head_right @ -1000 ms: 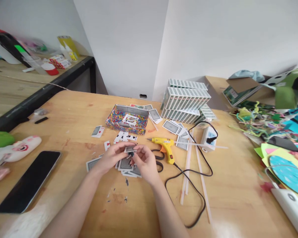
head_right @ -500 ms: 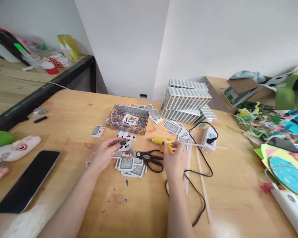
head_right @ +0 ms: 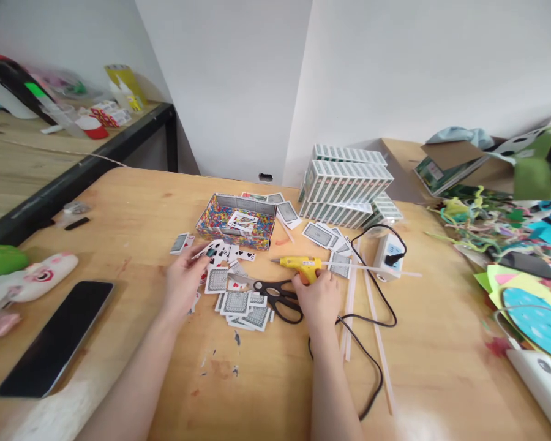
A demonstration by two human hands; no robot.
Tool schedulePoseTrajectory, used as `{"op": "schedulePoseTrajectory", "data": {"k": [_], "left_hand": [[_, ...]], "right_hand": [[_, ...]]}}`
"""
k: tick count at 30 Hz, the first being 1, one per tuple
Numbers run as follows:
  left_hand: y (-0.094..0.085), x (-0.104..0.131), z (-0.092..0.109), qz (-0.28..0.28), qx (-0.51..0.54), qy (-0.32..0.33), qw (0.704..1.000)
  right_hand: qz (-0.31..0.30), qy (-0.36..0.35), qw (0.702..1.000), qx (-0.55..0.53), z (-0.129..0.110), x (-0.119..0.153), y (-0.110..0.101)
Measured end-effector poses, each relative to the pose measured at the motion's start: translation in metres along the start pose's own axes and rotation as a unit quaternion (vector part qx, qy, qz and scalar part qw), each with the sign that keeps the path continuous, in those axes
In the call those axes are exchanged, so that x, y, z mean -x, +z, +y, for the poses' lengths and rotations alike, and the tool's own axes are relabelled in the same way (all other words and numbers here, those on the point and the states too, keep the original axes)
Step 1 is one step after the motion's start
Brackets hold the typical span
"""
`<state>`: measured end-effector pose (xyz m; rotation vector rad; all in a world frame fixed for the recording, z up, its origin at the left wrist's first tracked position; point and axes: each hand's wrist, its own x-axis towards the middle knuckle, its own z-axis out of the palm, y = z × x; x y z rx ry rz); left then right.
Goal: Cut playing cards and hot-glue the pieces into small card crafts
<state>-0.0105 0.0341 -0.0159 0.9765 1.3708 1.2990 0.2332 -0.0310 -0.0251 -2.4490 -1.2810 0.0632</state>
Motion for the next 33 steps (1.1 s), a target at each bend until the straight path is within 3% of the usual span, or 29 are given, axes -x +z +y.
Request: {"op": "schedulePoseTrajectory", "data": {"k": [6,11,14,33], "left_hand": [[0.003,0.008,0.004,-0.033,-0.156,0.036,0.987],[0.009,0.015,0.005,-0.067,-0.328,0.165,0.928],[0.014,0.020,0.006,-0.082,-0.365,0.226,0.899],[0.022,0.033,0.005,-0.108,-0.306,0.200,0.925]], "right_hand": [[0.002,0.065,0.996,-0.065,-0.008,0.001,-0.011],[0.010,0.043,0.981,-0.188,-0.020,0.006,-0.018],[0.003,0.022,0.977,-0.214,-0.026,0.012,-0.017],[-0.014,-0.013,0.978,-0.209,-0.037,0.023,-0.023]]}}
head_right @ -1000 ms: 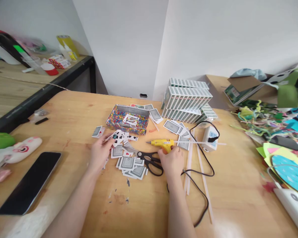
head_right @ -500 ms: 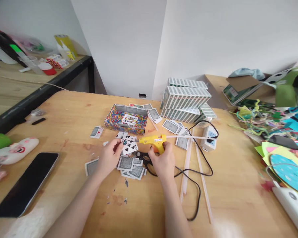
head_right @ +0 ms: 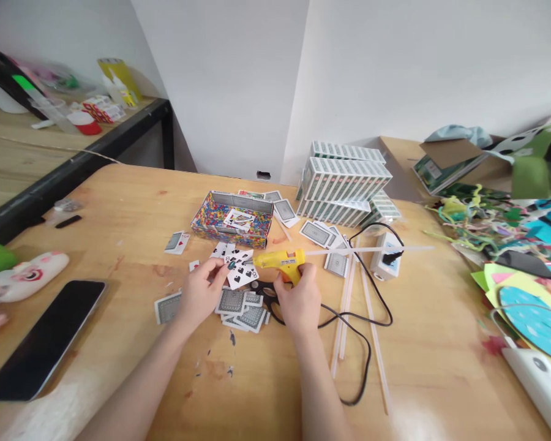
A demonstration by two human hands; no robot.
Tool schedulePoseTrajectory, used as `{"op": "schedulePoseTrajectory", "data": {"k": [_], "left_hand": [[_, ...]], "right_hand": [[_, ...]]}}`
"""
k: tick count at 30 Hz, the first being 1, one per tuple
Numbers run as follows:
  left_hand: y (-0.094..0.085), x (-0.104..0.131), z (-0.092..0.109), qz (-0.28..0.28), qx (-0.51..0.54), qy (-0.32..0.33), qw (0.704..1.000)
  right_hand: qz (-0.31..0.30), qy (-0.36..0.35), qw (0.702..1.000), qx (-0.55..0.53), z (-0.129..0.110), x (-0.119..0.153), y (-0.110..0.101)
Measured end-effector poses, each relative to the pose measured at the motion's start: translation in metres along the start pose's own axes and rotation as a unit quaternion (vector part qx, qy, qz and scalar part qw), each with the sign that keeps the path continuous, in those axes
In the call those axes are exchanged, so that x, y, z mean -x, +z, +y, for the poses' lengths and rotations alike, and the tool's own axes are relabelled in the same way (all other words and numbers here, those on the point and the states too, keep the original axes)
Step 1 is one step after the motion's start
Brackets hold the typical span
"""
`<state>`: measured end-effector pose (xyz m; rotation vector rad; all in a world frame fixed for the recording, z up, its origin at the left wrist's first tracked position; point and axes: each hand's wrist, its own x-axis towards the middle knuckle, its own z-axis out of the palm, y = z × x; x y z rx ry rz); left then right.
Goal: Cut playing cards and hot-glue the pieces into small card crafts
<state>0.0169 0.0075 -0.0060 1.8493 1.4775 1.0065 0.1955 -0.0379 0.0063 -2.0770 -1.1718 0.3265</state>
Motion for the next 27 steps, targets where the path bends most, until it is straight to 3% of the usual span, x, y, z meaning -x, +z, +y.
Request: {"op": "schedulePoseTrajectory", "data": {"k": [27], "left_hand": [[-0.0027,-0.0023,0.0014,0.006,0.033,-0.036,0.999]], "right_hand": [[-0.004,-0.018,0.999,0.026,0.0011,-0.0028,-0.0069]]}}
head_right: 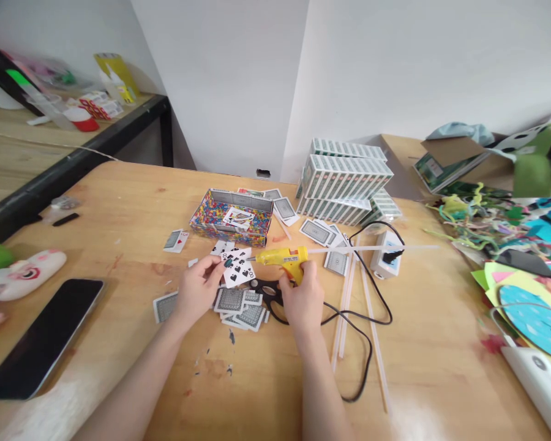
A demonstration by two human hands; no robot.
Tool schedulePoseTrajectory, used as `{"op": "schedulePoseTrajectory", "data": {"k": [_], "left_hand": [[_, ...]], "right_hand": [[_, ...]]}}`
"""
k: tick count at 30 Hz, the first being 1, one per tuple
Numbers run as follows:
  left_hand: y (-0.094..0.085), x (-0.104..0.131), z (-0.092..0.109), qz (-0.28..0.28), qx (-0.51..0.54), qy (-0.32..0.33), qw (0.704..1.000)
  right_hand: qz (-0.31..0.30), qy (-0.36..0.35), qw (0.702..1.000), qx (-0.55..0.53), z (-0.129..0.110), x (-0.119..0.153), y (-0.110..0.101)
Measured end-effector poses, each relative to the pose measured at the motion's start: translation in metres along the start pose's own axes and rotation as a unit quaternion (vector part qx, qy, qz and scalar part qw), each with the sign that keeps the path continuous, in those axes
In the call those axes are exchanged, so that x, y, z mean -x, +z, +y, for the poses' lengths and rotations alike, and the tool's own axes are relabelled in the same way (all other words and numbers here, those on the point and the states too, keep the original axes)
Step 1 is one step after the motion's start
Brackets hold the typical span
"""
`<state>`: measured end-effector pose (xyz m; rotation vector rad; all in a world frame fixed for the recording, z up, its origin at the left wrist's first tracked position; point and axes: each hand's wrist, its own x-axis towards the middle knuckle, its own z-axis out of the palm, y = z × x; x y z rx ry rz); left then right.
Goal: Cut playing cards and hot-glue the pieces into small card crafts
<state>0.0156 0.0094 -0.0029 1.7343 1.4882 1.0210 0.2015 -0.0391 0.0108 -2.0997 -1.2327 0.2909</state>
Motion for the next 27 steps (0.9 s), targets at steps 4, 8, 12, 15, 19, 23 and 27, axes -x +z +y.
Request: {"op": "schedulePoseTrajectory", "data": {"k": [4,8,12,15,19,23,27], "left_hand": [[-0.001,-0.001,0.002,0.002,0.029,-0.017,0.999],[-0.006,-0.003,0.001,0.019,0.058,-0.033,0.998],[-0.013,-0.009,-0.007,0.067,0.085,-0.057,0.992],[-0.019,-0.014,-0.015,0.112,0.100,-0.071,0.986],[-0.025,-0.018,-0.019,0.155,0.106,-0.079,0.979],[-0.032,-0.020,-0.019,0.181,0.114,-0.088,0.973],[-0.042,-0.023,-0.020,0.211,0.097,-0.092,0.968]], "right_hand": [[0.035,0.009,0.999,0.018,0.005,-0.002,0.003],[0.074,0.038,0.995,0.051,0.019,-0.010,0.010],[0.088,0.009,0.990,0.110,0.036,-0.014,0.017],[0.120,0.029,0.983,0.136,0.041,-0.014,0.018],[0.138,-0.041,0.984,0.102,0.027,-0.009,0.015],[0.001,-0.203,0.979,-0.033,-0.004,0.009,0.017],[-0.162,-0.329,0.929,-0.044,-0.026,0.031,0.028]]}}
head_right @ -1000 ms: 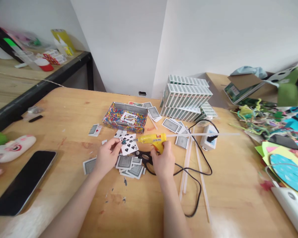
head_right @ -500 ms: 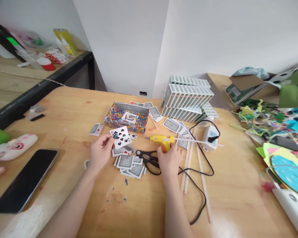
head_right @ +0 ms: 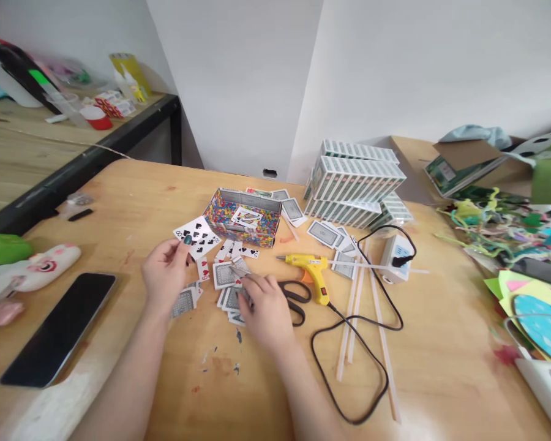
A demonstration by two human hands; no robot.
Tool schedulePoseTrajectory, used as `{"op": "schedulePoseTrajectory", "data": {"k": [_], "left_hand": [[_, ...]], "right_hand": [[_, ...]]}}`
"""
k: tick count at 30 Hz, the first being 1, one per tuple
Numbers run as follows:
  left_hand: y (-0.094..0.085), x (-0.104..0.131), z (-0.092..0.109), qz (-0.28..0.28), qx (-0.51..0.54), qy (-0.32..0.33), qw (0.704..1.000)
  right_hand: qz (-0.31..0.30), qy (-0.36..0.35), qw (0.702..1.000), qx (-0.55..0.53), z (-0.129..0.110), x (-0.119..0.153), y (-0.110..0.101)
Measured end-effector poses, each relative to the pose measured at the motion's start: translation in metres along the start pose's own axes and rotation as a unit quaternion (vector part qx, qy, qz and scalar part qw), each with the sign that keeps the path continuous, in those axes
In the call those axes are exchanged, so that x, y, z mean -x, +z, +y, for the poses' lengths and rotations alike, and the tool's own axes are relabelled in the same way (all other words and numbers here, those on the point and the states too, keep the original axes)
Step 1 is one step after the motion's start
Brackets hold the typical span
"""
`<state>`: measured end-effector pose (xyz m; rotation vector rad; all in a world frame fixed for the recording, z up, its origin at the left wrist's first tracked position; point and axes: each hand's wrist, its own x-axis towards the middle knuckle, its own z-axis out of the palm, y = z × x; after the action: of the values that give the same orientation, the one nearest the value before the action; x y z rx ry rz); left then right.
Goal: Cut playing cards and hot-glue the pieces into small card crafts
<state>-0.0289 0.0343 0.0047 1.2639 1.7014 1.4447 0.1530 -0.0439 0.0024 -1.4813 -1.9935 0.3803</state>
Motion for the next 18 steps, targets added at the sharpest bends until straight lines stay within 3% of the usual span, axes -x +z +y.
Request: {"op": "schedulePoseTrajectory", "data": {"k": [5,18], "left_hand": [[-0.006,-0.006,-0.002,0.034,-0.003,-0.006,0.999],[-0.001,0.001,-0.008,-0.008,-0.085,0.043,0.995]], "right_hand": [[-0.034,-0.005,0.999,0.020,-0.004,0.002,0.008],[-0.014,0.056,0.997,0.057,0.004,0.003,0.010]]}}
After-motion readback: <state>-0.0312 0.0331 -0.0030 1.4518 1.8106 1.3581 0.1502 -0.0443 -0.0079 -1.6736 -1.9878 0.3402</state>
